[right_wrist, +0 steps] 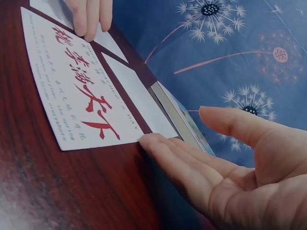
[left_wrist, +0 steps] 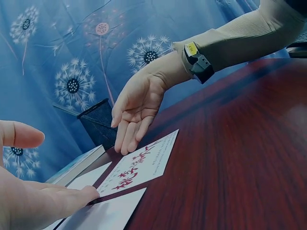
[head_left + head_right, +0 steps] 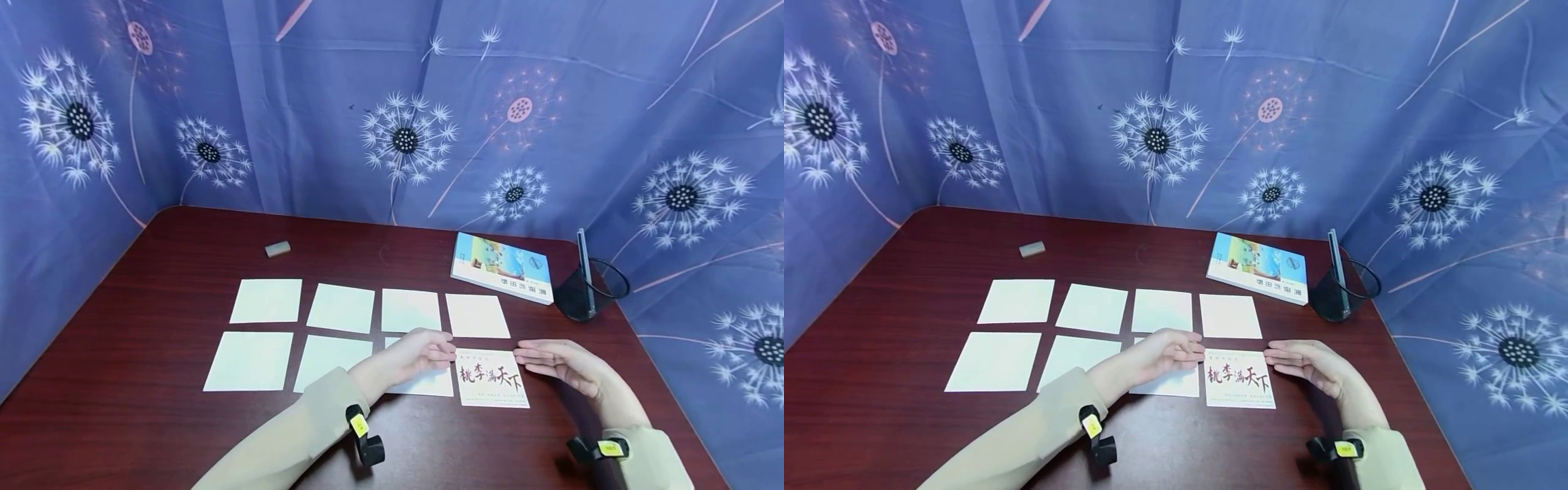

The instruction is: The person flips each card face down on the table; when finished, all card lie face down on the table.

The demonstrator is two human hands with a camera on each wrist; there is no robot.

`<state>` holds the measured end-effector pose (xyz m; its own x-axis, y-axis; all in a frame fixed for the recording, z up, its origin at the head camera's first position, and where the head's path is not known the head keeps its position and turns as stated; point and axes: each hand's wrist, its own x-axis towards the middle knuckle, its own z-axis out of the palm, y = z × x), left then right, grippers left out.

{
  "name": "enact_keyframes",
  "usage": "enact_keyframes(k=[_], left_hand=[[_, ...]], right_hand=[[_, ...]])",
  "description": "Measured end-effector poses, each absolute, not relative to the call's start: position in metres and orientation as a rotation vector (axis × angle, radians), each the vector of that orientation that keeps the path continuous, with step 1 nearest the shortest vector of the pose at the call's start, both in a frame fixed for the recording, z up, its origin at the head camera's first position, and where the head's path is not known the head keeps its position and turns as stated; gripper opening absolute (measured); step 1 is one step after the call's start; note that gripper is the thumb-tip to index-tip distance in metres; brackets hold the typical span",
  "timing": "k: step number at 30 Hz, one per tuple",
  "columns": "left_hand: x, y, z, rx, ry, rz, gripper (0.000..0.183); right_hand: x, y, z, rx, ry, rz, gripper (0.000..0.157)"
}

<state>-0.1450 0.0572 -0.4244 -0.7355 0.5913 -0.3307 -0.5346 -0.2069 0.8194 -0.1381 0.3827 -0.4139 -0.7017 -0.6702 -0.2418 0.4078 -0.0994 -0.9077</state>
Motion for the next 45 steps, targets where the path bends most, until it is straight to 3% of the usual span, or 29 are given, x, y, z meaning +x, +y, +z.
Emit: enact_keyframes(k=[9, 19, 26, 37, 45], left_hand=[[-0.144, 0.057, -0.424, 0.084, 1.362, 1.998, 0.068], [-0.143, 0.057, -0.425, 0.08, 1.368, 1.991, 0.068], [-0.14, 0.058, -0.422, 0.066, 1.365, 2.017, 0.064], [-0.139, 0.058, -0.423, 0.055, 1.368, 2.014, 0.065], [-0.139, 0.06, -0.424, 0.041, 1.366, 2.025, 0.065]], right_hand=[[-0.136, 0.379, -0.418, -0.34, 1.39, -1.927, 0.052], [-0.133, 0.373, -0.418, -0.088, 1.616, -1.917, 0.032], [-0.133, 0.371, -0.419, -0.076, 1.659, -1.93, 0.037], [-0.132, 0.366, -0.423, 0.029, 1.708, -1.948, 0.032], [-0.132, 0.362, -0.422, -0.091, 1.599, -1.956, 0.037]])
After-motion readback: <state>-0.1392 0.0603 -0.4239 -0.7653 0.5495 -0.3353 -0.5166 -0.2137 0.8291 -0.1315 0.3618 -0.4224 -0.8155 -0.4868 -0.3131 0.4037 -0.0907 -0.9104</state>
